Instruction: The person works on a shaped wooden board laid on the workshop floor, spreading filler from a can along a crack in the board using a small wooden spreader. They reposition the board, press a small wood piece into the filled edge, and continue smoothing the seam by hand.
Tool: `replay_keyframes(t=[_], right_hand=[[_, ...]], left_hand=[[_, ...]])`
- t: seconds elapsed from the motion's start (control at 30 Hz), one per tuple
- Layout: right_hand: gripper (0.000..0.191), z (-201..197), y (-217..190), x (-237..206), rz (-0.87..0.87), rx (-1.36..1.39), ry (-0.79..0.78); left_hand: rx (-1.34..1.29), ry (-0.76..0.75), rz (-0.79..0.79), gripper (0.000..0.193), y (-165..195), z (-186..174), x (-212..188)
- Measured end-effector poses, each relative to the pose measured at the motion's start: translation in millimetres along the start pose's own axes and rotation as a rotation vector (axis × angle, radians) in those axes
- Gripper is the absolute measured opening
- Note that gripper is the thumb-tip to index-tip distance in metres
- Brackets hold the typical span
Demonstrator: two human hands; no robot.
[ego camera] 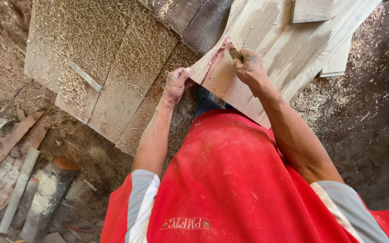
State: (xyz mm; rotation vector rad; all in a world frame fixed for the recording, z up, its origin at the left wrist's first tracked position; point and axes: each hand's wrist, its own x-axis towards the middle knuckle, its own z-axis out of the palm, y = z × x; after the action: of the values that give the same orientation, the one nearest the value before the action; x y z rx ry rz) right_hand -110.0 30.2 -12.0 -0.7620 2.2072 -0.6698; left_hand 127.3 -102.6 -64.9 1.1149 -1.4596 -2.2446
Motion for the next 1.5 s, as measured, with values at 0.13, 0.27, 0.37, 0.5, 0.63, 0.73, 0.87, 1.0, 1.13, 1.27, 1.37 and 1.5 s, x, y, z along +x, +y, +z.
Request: replay_keyframes(t=[0.13,0.27,0.37,0.5,0.63,0.73,0.87,1.0,1.13,1.27,1.37,1.5], right_hand=[[0.012,8,-4,5,-0.140,-0.001,0.153],[0.012,18,-14,5,0.215,0.309,-0.012],[0.015,26,-20,1,0.172,0.372,0.009],[0.015,30,-29,-4,0.193,0.383,-0.037],[0.016,16,-25,-3,0.146,0.274,-0.204],[0.017,1,-16,2,0.095,0.020,-0.243],[0.013,-9,-5,13,-0.267,-0.163,0.069],[0.010,-2,2,13,-0.361,-0.148,0.177],[0.010,6,2,3,-0.460,-0.087,0.152],[0.009,-2,2,9,-0.483,-0.185,-0.005],[0.012,-13,-2,19,-0.531,-0.101,0.157],[0.003,-10,-1,16,-0.605,-0.123,0.091]], left_hand=[[-0.047,-0.026,0.029,0.035,-1,-1,-1],[-0.034,-0.008,0.001,0.034,-3,-1,-1],[-0.027,-0.002,0.014,0.034,-4,-1,-2],[-0.021,-0.006,0.011,0.034,-2,-1,-2],[-0.059,-0.004,0.002,0.033,-1,-1,0],[-0.025,-0.006,0.012,0.034,-1,0,1],[-0.029,-0.005,0.026,0.034,0,0,0],[-0.004,-0.005,0.009,0.034,1,1,0],[0.002,-0.013,0.029,0.034,4,0,-1],[-0.043,0.009,-0.024,0.033,2,0,-2],[-0.055,-0.023,-0.018,0.034,0,1,-1],[-0.032,-0.002,-0.013,0.033,-1,1,-2]])
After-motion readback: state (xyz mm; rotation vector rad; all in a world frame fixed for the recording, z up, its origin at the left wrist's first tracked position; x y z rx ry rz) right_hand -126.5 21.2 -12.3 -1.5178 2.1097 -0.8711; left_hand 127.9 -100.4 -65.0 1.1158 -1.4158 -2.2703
